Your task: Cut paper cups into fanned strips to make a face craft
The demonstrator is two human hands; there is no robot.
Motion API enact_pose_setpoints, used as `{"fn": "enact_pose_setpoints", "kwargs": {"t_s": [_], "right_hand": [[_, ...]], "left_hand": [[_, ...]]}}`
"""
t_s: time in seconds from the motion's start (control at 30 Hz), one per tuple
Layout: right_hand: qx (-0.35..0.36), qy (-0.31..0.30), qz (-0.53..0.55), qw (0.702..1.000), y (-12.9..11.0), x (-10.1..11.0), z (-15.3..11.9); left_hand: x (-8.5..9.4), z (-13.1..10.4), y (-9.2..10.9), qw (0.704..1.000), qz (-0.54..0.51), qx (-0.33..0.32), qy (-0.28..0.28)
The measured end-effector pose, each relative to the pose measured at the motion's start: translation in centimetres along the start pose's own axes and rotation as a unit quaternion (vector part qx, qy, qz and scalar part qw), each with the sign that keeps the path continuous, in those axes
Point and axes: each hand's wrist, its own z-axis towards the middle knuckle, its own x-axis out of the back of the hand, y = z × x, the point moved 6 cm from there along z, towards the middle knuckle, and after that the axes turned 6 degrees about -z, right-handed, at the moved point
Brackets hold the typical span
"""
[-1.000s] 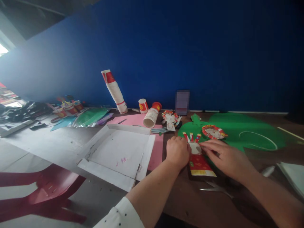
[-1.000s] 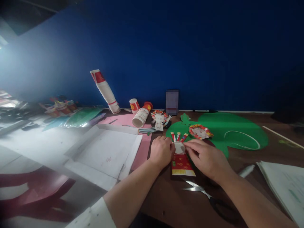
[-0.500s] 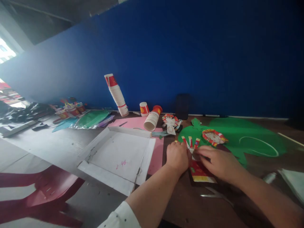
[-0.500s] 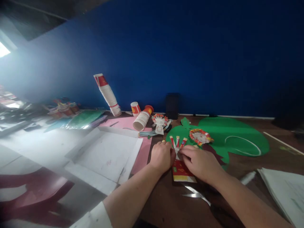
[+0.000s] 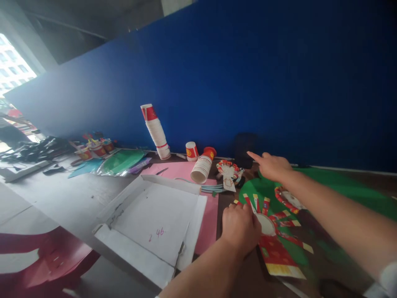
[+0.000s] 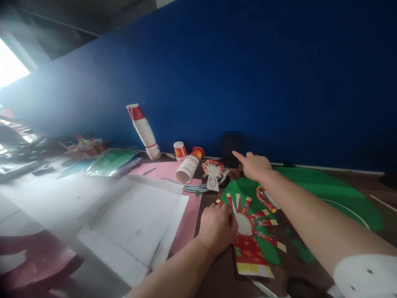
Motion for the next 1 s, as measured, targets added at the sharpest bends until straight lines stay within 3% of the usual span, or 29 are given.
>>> {"fn": "enact_pose_setpoints", "kwargs": {"t_s": [0.27,0.63,0.8,1.0], "right_hand": [[0.042,0.020,-0.027,0.999,0.9,-1.0,2.3],[0.033,0.025,-0.043,0.998,0.5,1.0,2.2],[0.036,0.068,-0.023,0.997,-0.5,4.0,-1.3],[0.112,0.157,0.094,0.977,-1.9,7.2,-9.2]], "left_hand": [[-0.2,0.2,0.1,1.000,0.001,0.017,-0.025],[-0.1,0.2,0.2,1.000,-0.001,0.015,-0.025],[0.1,0.2,0.4,1.000,0.005,0.015,-0.025],[0.5,0.2,0.5,1.000,0.015,0.006,-0.019]]}}
